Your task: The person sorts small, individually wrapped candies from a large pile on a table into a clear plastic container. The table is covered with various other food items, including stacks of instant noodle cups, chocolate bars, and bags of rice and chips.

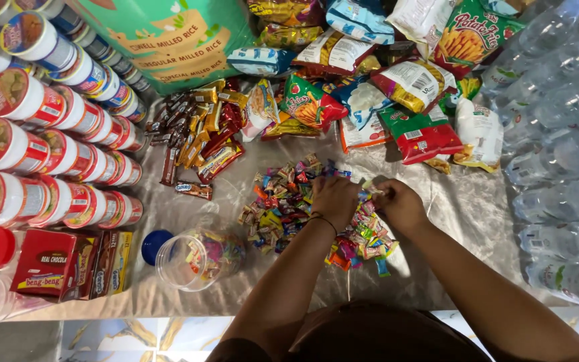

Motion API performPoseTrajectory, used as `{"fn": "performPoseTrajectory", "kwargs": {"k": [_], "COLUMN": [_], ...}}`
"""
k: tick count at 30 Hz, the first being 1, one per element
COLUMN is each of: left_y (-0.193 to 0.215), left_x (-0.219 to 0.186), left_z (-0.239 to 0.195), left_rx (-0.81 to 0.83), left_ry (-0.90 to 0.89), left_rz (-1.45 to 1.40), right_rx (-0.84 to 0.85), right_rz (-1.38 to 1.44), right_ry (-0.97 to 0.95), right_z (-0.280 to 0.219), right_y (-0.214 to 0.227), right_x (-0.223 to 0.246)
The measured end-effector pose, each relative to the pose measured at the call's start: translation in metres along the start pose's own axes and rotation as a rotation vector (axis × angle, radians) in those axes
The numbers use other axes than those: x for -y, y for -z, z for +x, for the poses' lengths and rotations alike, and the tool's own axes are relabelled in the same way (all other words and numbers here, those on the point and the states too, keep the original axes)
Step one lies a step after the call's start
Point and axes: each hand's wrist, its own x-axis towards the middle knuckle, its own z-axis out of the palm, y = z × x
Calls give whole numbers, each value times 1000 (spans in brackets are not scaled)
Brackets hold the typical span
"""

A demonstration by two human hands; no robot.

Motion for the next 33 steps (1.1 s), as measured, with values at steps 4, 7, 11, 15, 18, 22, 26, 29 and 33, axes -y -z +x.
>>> {"fn": "performPoseTrajectory", "kwargs": {"k": [4,7,11,15,18,22,26,29,33], "left_y": [-3,4,-6,15,28,31,56,80,141], "left_x": [13,27,54,70,86,89,87,85,83], "left_z": [-17,-36,-64,-87,-89,-93,-105,-120,-148], "left_rx": [-306,-253,-430,-428,-331,-344,-278,-273,-333], "left_ry": [101,291,197,304,291,249,193,117,97], "left_rz": [-321,-639,-1190,-1226,-1202,-1303,-1330,-1216,-928], "right_rx": [10,12,123,50,15,5,-51,-74,-81], "right_rz": [543,523,650,368,521,582,533,510,558], "right_ry": [-263,-177,-152,-126,-95,90,82,87,111], "right_z": [-9,-19,-37,-56,-65,-53,-57,-74,-83], "right_y": [-6,-12,-26,-49,-71,-94,-103,-105,-116], "right_x": [-1,13,54,120,160,127,134,164,185]}}
